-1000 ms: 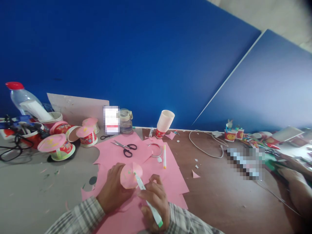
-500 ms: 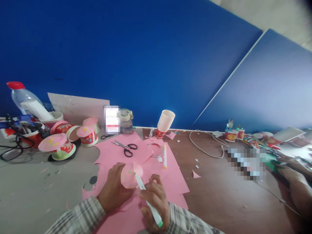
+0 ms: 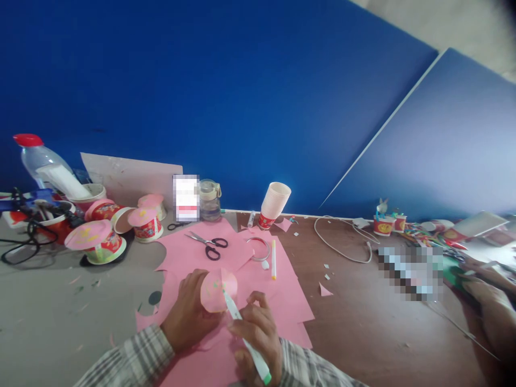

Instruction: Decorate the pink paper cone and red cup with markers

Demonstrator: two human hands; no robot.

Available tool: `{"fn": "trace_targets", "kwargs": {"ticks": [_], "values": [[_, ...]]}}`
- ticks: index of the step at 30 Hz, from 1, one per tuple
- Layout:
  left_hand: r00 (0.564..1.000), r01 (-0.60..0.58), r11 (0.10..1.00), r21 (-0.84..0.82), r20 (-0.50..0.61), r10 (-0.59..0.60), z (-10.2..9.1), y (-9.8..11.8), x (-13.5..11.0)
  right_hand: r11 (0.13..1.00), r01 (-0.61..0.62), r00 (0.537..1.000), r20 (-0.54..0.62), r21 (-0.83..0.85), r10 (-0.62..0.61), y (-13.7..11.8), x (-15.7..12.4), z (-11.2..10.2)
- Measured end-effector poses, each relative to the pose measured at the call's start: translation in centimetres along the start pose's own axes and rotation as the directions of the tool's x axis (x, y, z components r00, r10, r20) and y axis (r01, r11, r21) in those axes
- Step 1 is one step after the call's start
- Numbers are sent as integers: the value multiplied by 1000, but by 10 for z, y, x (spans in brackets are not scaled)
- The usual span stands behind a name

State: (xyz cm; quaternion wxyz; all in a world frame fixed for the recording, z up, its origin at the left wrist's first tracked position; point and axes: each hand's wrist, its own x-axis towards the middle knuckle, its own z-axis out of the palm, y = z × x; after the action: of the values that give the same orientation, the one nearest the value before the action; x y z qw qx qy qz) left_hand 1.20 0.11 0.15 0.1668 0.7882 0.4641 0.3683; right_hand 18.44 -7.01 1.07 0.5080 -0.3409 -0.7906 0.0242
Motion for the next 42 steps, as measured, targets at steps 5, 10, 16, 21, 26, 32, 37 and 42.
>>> {"fn": "trace_targets", "kwargs": {"ticks": [5,10,16,21,26,32,37,42], "values": [[1000,6,1000,16,-14,-5,0,2,0,1000,7,999,32,-12,-6,1,1,0],[1000,7,1000,26,-6,-7,-1,3,0,1000,3,999,42,-8,-3,1,1,-1],[1000,11,1000,22,5,-12,0,1,0,999,30,998,48,-13,-29,-1,5,-3],[1000,10,1000,23,-1,-10,0,2,0,999,27,999,26,-31,-26,0,4,-2],[1000,9,1000,30,-8,-8,-1,3,0,999,30,999,42,-21,-29,-1,4,-3],[1000,21,1000,11,12,-21,-1,3,0,999,42,998,38,-27,-41,-1,6,-3],[1000,23,1000,18,-6,-23,-2,5,1,998,46,997,57,-36,-44,-2,6,-5],[1000,20,1000,3,-2,-20,-2,5,1,998,43,999,35,-41,-41,-2,5,-4]]}}
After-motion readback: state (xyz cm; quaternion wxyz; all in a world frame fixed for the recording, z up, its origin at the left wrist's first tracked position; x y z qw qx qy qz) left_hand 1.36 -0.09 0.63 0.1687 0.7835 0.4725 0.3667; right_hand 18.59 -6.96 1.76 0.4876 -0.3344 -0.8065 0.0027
